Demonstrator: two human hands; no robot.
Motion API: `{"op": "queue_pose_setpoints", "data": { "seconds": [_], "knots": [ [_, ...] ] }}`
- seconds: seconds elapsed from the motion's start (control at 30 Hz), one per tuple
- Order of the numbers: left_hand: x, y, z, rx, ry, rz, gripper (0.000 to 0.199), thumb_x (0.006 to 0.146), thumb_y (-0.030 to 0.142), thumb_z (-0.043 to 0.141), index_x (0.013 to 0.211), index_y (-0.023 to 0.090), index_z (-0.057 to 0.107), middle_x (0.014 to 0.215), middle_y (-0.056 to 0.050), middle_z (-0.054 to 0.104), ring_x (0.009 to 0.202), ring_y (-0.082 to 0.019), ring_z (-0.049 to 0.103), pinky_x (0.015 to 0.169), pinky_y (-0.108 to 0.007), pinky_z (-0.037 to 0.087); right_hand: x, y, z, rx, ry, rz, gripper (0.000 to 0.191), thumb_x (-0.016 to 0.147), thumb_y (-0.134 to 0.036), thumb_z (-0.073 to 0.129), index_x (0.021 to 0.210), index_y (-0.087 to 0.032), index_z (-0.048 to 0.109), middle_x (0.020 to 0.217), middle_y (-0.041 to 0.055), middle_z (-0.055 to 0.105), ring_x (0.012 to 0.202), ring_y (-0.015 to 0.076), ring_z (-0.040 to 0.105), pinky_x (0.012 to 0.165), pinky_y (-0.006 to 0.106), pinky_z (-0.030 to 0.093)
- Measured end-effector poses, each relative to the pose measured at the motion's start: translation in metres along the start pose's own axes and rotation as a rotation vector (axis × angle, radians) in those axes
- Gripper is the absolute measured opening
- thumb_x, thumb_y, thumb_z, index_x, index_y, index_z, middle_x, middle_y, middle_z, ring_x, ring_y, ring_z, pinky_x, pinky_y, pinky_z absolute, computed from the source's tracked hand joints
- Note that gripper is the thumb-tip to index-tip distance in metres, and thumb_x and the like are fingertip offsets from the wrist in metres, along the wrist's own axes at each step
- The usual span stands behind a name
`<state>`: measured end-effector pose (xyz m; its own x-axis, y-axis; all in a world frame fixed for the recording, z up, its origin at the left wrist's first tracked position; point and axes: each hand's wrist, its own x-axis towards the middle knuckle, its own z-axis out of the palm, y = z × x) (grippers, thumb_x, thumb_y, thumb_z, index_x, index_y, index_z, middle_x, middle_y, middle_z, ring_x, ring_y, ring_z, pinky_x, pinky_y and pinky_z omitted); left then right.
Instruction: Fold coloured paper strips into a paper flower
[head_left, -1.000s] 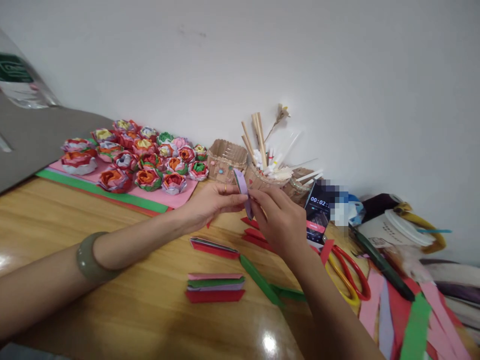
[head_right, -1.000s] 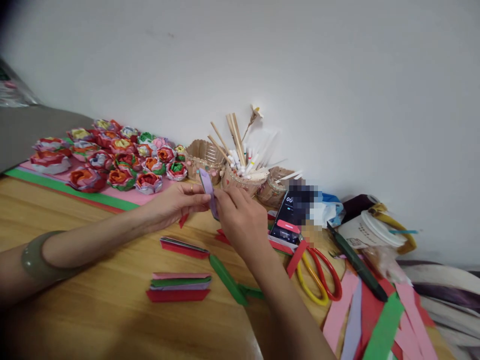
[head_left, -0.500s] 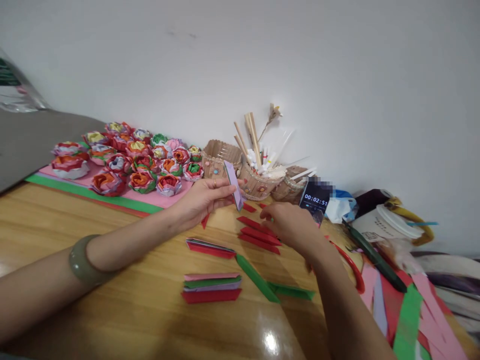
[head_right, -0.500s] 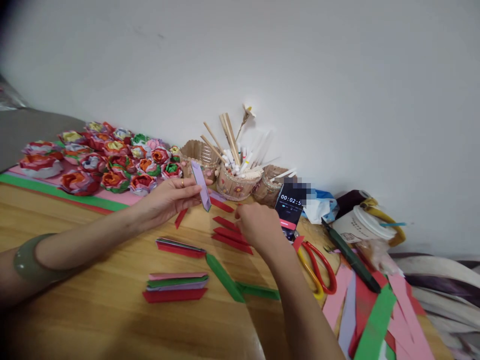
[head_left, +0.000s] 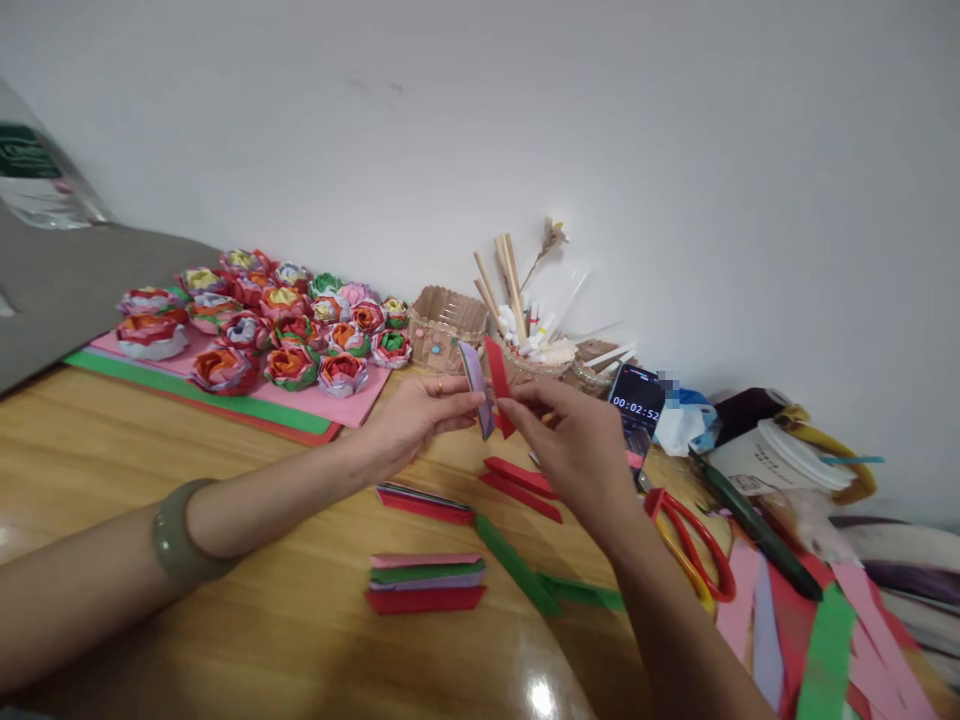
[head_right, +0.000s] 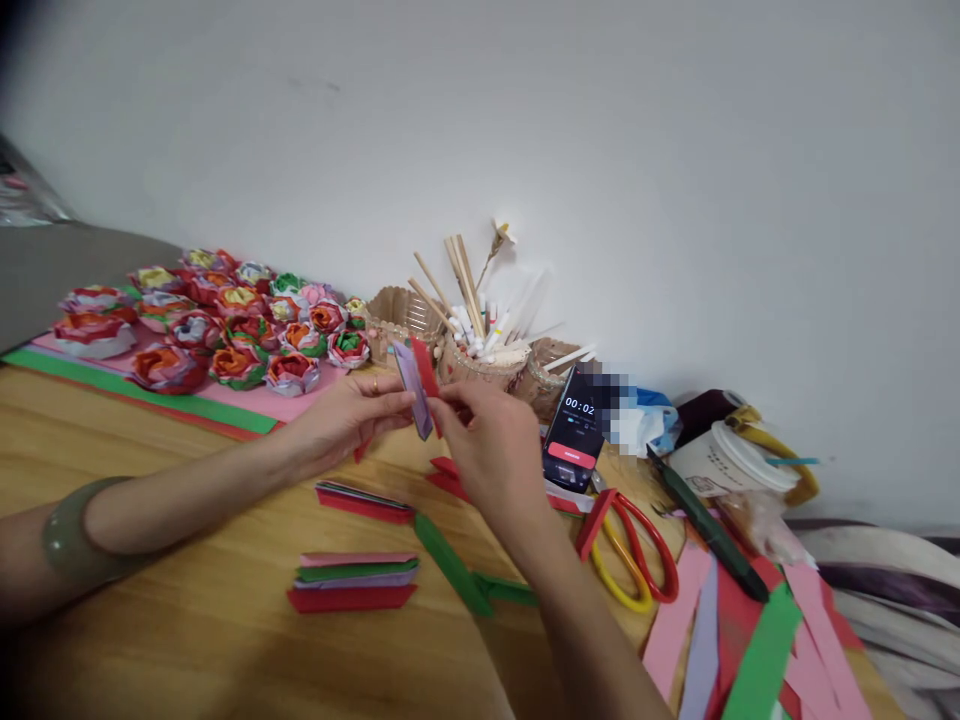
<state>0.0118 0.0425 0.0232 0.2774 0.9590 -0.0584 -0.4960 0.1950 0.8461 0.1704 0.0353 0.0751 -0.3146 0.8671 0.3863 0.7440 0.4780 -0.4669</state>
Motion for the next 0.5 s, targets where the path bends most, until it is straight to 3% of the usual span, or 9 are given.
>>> {"op": "queue_pose_setpoints", "data": {
  "seconds": [0.13, 0.4, 0.5],
  "knots": [
    [-0.001, -0.003, 0.002, 0.008, -0.037, 0.017, 0.015, 0.067, 0.022, 0.070, 0.079, 0.014, 0.071, 0.076, -0.003, 0.070, 0.076, -0.012, 0.061, 0.080, -0.027, 0.047, -0.005, -0.003, 0.016, 0.023, -0.036, -0.088, 0.012, 0.079, -0.016, 0.055, 0.076, -0.017, 0.066, 0.070, 0.0017, 0.068, 0.062, 0.0135, 0.059, 0.056, 0.022, 0.040],
    [-0.001, -0.003, 0.002, 0.081, -0.003, 0.030, 0.015, 0.060, 0.027, 0.074, 0.061, 0.013, 0.068, 0.064, -0.001, 0.066, 0.070, -0.013, 0.060, 0.079, -0.030, 0.046, -0.004, -0.001, 0.017, -0.073, -0.189, -0.172, 0.017, 0.084, -0.014, 0.047, 0.077, -0.016, 0.062, 0.076, 0.0044, 0.062, 0.070, 0.0158, 0.057, 0.063, 0.025, 0.042],
    [-0.001, -0.002, 0.003, 0.088, 0.031, 0.075, 0.015, 0.063, 0.026, 0.072, 0.068, 0.013, 0.069, 0.068, -0.002, 0.066, 0.069, -0.013, 0.059, 0.074, -0.027, 0.046, -0.006, -0.004, 0.023, -0.152, -0.111, -0.163, 0.013, 0.082, -0.021, 0.053, 0.091, -0.016, 0.061, 0.091, 0.0098, 0.060, 0.085, 0.0222, 0.057, 0.069, 0.031, 0.045]
  ]
}}
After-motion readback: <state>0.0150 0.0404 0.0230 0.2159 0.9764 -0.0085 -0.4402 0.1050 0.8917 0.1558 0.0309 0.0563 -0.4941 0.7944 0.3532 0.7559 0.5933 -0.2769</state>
